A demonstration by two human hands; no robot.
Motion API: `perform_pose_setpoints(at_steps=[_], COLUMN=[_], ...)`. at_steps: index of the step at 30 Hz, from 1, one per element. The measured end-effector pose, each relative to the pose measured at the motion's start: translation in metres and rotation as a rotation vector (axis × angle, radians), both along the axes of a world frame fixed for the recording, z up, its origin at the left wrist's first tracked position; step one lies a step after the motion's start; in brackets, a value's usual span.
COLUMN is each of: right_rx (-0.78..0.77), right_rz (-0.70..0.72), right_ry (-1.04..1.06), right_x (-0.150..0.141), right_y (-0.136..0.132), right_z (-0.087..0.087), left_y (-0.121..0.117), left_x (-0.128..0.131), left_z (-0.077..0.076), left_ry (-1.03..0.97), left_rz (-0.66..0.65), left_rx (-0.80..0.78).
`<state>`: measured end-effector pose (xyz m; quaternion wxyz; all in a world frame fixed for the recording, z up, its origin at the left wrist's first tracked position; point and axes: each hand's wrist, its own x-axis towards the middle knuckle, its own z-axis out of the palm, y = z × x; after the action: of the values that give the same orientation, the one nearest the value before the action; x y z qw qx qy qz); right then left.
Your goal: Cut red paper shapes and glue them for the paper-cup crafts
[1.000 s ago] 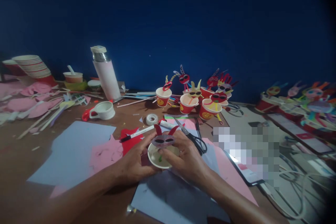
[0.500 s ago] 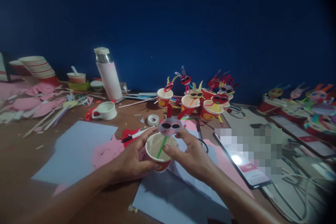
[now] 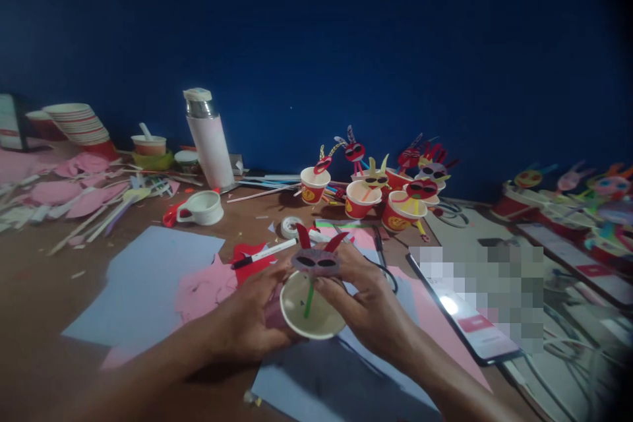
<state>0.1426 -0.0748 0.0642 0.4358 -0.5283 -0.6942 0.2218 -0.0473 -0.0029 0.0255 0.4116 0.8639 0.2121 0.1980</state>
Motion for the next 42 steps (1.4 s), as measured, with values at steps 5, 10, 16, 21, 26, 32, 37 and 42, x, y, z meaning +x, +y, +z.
perform_pose_setpoints(at_steps=[5,10,16,21,26,32,37,42], right_rx=[0.042,0.097,0.122,0.105,0.08,0.06,0.058,0.03], right_rz=[0.011,0.002,0.002,0.02,-0.017,-0.011,-0.024,-0.016], right_ry=[-0.012,-0.007,0.015,0.034,0.035,0.04,0.133,0.134], right_x=[0.002,0.001,0.001,0.001,0.001,0.001,-0.001,-0.002], right_y=[-0.003,-0.001,0.001,0.001,0.001,0.002,0.002,0.001], right_z=[-0.003,-0.006,-0.012,-0.018,-0.025,-0.025,-0.025,-0.028], left_y=[0.0,0.0,0.003,0.002,0.0,0.002,0.002,0.001], left_x=[-0.008,-0.006,-0.007,-0.006,-0.003,-0.005,-0.007,-0.007], left_z=[-0.003,0.0,-0.008,-0.008,-0.004,-0.006,-0.005,-0.006], left_ry=[0.056,-0.007,0.007,0.083,0.088,0.094,0.076,0.095], left_rz=[0.015,0.016,-0.014,-0.02,0.006,-0.031,-0.068,-0.062], left_rx=[0.178,0.176,0.073,-0.047,-0.111,-0.068,-0.051,-0.087])
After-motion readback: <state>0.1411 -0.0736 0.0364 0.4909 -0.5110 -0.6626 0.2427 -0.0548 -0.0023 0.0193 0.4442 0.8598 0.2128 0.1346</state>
